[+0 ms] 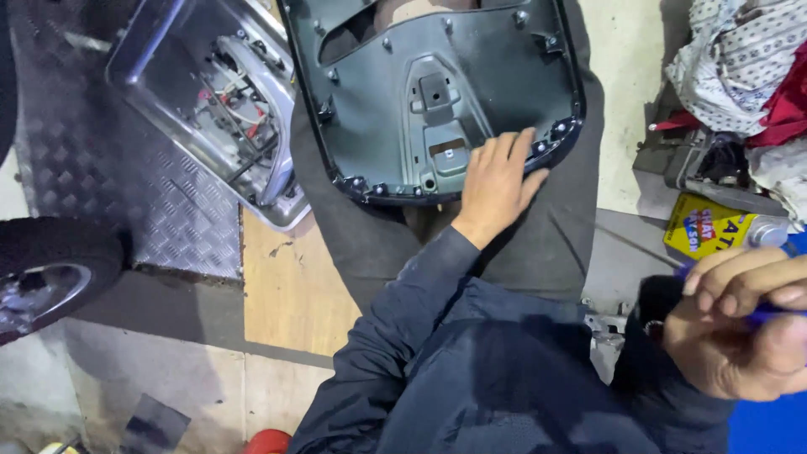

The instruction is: Disassembling components from a motorcycle front panel using a screwdriver

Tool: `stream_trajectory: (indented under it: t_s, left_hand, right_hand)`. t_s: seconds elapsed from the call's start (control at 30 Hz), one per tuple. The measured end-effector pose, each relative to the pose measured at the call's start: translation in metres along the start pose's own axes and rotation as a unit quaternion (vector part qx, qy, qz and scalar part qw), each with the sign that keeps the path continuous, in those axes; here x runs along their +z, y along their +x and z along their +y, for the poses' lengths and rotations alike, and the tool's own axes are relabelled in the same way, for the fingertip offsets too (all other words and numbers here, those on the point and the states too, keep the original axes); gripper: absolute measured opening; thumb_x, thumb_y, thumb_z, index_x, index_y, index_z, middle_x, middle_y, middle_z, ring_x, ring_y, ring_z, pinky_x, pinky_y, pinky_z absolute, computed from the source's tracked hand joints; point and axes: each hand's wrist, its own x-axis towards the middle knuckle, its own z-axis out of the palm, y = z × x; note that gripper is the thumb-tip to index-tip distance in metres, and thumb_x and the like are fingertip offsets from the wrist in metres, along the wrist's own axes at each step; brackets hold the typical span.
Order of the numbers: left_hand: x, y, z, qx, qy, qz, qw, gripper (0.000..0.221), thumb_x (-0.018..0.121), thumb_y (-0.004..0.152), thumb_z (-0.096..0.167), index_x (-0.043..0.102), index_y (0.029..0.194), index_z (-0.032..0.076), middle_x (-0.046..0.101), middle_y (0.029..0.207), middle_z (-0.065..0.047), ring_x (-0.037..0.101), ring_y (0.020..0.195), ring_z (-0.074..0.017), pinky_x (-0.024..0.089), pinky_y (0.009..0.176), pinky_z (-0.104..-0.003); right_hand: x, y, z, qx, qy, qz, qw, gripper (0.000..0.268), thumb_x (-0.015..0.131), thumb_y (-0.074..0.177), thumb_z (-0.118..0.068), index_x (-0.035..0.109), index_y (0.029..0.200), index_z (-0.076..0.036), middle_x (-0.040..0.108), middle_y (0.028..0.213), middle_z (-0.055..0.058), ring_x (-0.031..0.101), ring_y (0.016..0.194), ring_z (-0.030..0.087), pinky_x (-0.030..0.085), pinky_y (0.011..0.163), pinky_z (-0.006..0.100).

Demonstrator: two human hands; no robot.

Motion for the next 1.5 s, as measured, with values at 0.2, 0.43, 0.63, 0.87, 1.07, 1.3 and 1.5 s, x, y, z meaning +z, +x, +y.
stream_trajectory:
  t_s: [0.2,0.43,0.63,0.87,1.07,1.3,1.5]
  left_hand:
    - [0.013,0.007,-0.018,-0.029,-0.113,-0.007,0.993,0.048,0.066,0.091,0.052,0.066,0.115,0.011,0.056,0.096,-0.003,0.059,0.088,-0.0235,0.049,0.078,-0.04]
    - [0.003,0.011,-0.012,-0.068,-0.158,-0.001,0.985,0.054,0.066,0.083,0.062,0.071,0.107,0.014,0.055,0.088,0.001,0.059,0.082,-0.0194,0.049,0.076,-0.035]
    - [-0.001,0.012,-0.011,-0.098,-0.159,-0.029,0.982,0.061,0.06,0.081,0.069,0.072,0.108,0.015,0.054,0.089,0.002,0.058,0.081,-0.0192,0.047,0.074,-0.035]
    - [-0.006,0.013,-0.007,-0.115,-0.153,-0.055,0.98,0.067,0.058,0.078,0.073,0.072,0.109,0.015,0.054,0.091,0.002,0.057,0.084,-0.0184,0.047,0.077,-0.035]
    - [-0.002,0.012,-0.009,-0.103,-0.156,-0.031,0.982,0.062,0.06,0.079,0.07,0.072,0.105,0.015,0.054,0.089,0.002,0.056,0.08,-0.0184,0.047,0.073,-0.034]
    - [-0.003,0.011,-0.009,-0.103,-0.161,-0.039,0.981,0.062,0.058,0.081,0.071,0.072,0.106,0.016,0.054,0.089,0.002,0.057,0.081,-0.0185,0.048,0.075,-0.035]
    - [-0.001,0.01,-0.011,-0.105,-0.161,-0.046,0.98,0.061,0.059,0.081,0.069,0.072,0.108,0.016,0.055,0.091,0.002,0.058,0.083,-0.0193,0.049,0.078,-0.036]
  right_hand:
    - [0.005,-0.008,-0.011,-0.035,0.041,-0.008,0.999,0.046,0.043,0.102,-0.053,0.029,0.068,-0.025,0.028,0.062,-0.005,0.027,0.051,0.013,0.029,0.06,0.032]
    - [0.072,0.015,-0.028,-0.042,0.024,-0.075,0.996,0.055,0.051,0.098,-0.041,0.029,0.057,-0.013,0.028,0.046,0.003,0.027,0.037,0.016,0.03,0.046,0.033]
    - [0.082,0.019,-0.041,-0.05,-0.066,-0.135,0.987,0.051,0.039,0.097,-0.032,0.022,0.054,-0.01,0.025,0.045,0.007,0.028,0.036,0.018,0.029,0.044,0.036]
    - [0.081,0.017,-0.038,-0.079,-0.073,-0.129,0.986,0.053,0.037,0.095,-0.031,0.02,0.05,-0.01,0.022,0.043,0.008,0.025,0.034,0.019,0.027,0.042,0.036]
    - [0.082,0.018,-0.035,-0.091,-0.058,-0.132,0.985,0.053,0.039,0.097,-0.03,0.021,0.052,-0.009,0.024,0.044,0.009,0.026,0.034,0.02,0.027,0.042,0.037]
    - [0.078,0.023,-0.024,-0.123,0.01,-0.152,0.981,0.052,0.045,0.099,-0.03,0.03,0.053,-0.012,0.032,0.045,0.004,0.035,0.033,0.016,0.034,0.039,0.032]
    - [0.08,0.071,-0.041,-0.094,0.066,-0.412,0.904,0.048,0.047,0.092,-0.034,0.04,0.048,-0.015,0.035,0.044,0.001,0.034,0.033,0.018,0.034,0.038,0.031]
